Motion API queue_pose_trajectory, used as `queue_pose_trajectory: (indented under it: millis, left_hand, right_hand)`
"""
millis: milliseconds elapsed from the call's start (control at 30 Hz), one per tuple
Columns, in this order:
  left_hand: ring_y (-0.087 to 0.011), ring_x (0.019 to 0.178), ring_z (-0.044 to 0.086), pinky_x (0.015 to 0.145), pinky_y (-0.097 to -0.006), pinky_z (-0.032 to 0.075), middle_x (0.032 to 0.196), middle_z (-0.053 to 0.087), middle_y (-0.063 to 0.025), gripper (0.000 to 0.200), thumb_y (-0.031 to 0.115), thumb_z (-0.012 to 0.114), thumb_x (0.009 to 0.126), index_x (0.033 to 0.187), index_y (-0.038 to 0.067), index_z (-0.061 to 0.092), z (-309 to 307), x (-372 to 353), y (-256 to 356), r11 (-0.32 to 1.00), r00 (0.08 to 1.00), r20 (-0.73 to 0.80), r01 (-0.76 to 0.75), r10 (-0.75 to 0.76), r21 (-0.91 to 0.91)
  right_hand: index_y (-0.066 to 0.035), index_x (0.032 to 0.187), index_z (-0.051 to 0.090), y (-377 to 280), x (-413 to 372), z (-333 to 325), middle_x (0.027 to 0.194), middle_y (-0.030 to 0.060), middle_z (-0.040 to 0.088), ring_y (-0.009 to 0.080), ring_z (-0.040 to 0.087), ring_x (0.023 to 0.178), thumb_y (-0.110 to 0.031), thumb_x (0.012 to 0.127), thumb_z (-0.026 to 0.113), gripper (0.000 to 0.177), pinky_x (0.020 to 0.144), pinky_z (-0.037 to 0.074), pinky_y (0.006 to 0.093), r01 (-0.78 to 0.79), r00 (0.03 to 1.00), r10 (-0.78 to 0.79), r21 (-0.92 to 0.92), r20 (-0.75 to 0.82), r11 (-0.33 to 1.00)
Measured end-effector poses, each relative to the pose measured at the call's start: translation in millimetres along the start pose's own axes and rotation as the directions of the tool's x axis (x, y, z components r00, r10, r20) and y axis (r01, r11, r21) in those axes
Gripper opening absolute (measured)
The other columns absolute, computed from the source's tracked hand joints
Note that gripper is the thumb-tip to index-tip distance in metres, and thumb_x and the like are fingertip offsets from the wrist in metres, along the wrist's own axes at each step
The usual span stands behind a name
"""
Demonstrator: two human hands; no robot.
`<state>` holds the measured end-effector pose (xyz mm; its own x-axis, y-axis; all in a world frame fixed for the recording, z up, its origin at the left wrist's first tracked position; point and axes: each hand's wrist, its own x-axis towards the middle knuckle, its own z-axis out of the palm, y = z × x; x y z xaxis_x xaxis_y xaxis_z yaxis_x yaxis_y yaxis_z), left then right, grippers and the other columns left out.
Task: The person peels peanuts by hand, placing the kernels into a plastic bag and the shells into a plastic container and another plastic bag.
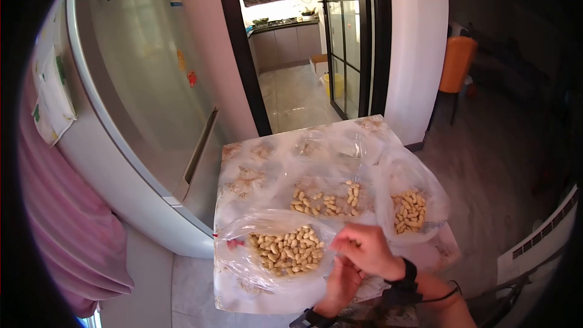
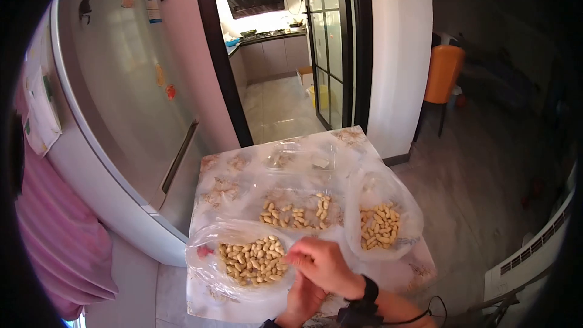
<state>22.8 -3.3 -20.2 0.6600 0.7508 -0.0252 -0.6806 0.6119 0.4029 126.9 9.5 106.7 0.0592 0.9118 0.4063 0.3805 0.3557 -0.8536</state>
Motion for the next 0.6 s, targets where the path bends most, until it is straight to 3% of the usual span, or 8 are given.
queue_pose_trajectory:
  millis: [100, 200, 367, 433, 467, 500, 533, 600]
  left_hand:
    - [-0.0277, 0.129, 0.045, 0.111, -0.0444, 0.033, 0.141, 0.043, -0.0132, 0.052, 0.045, 0.037, 0.101, 0.137, 0.007, 0.039, -18, 3, -4, 0.999, 0.998, -0.042, 0.035, -0.036, -0.027]
    - [-0.0214, 0.125, 0.046, 0.106, -0.0359, 0.038, 0.136, 0.047, -0.0088, 0.046, 0.04, 0.034, 0.103, 0.134, 0.007, 0.041, -112, 14, -55, 0.991, 0.997, 0.071, 0.006, 0.003, -0.132]
    - [-0.0189, 0.123, 0.046, 0.102, -0.0329, 0.04, 0.133, 0.048, -0.0052, 0.043, 0.039, 0.033, 0.104, 0.135, 0.011, 0.041, -78, 17, -50, 0.974, 0.977, 0.212, 0.046, 0.002, -0.222]
    - [-0.0317, 0.134, 0.038, 0.114, -0.0428, 0.027, 0.143, 0.043, -0.0132, 0.055, 0.04, 0.039, 0.102, 0.144, 0.006, 0.033, -46, 39, -67, 0.761, 0.726, 0.278, -0.501, 0.629, -0.413]
    - [-0.0317, 0.134, 0.038, 0.114, -0.0428, 0.027, 0.143, 0.043, -0.0132, 0.055, 0.04, 0.039, 0.102, 0.144, 0.006, 0.033, -25, 31, -45, 0.76, 0.731, 0.266, -0.505, 0.629, -0.409]
    - [-0.0291, 0.132, 0.04, 0.113, -0.0426, 0.03, 0.142, 0.042, -0.0134, 0.052, 0.04, 0.037, 0.102, 0.142, 0.007, 0.035, 0, 14, -8, 0.926, 0.928, 0.171, -0.286, 0.331, -0.246]
    - [-0.0266, 0.131, 0.043, 0.111, -0.0424, 0.033, 0.142, 0.042, -0.0137, 0.049, 0.039, 0.034, 0.103, 0.14, 0.007, 0.037, 15, 5, 12, 0.993, 1.0, 0.019, -0.001, 0.003, -0.119]
    - [-0.0253, 0.13, 0.044, 0.111, -0.0414, 0.033, 0.142, 0.042, -0.0146, 0.048, 0.035, 0.031, 0.104, 0.14, 0.005, 0.036, 12, 6, 10, 0.996, 0.999, -0.041, -0.022, 0.019, -0.083]
  right_hand:
    - [-0.005, 0.08, 0.066, 34, -33, 16, 0.073, 0.0076, 0.063, 0.0278, 0.062, 0.064, -0.018, 0.079, 0.075, 0.016, 0.056, 0.047, 0.0348, 0.123, 0.992, -0.123, -0.086, 0.014, 0.989]
    - [-0.006, 0.081, 0.064, 61, -54, 31, 0.072, 0.0067, 0.063, 0.0261, 0.062, 0.066, -0.02, 0.079, 0.074, 0.017, 0.058, 0.047, 0.0357, 0.174, 0.979, -0.192, -0.213, -0.066, 0.961]
    - [-0.006, 0.084, 0.06, 54, -56, 32, 0.078, 0.0087, 0.056, 0.0282, 0.057, 0.073, -0.013, 0.081, 0.07, 0.012, 0.063, 0.045, 0.0377, 0.173, 0.981, -0.189, -0.273, -0.034, 0.946]
    - [-0.006, 0.085, 0.06, 57, -54, 34, 0.08, 0.0092, 0.055, 0.0287, 0.056, 0.076, -0.013, 0.082, 0.068, 0.011, 0.066, 0.044, 0.0384, 0.191, 0.978, -0.207, -0.266, -0.036, 0.945]
    - [-0.006, 0.086, 0.06, 57, -54, 35, 0.082, 0.0098, 0.055, 0.0292, 0.056, 0.079, -0.012, 0.082, 0.067, 0.01, 0.069, 0.044, 0.0391, 0.215, 0.971, -0.234, -0.265, -0.041, 0.94]
    - [-0.005, 0.089, 0.06, 56, -54, 34, 0.086, 0.0107, 0.055, 0.0301, 0.055, 0.083, -0.01, 0.084, 0.064, 0.009, 0.072, 0.043, 0.0394, 0.191, 0.979, -0.204, -0.236, -0.031, 0.953]
    - [-0.005, 0.089, 0.06, 55, -52, 31, 0.086, 0.0107, 0.055, 0.0301, 0.055, 0.083, -0.01, 0.084, 0.064, 0.009, 0.072, 0.043, 0.0394, 0.184, 0.981, -0.195, -0.23, -0.025, 0.956]
    - [-0.004, 0.092, 0.06, 51, -47, 24, 0.087, 0.0116, 0.056, 0.0306, 0.055, 0.082, -0.009, 0.084, 0.062, 0.009, 0.072, 0.044, 0.0383, 0.253, 0.96, -0.272, -0.215, -0.062, 0.943]
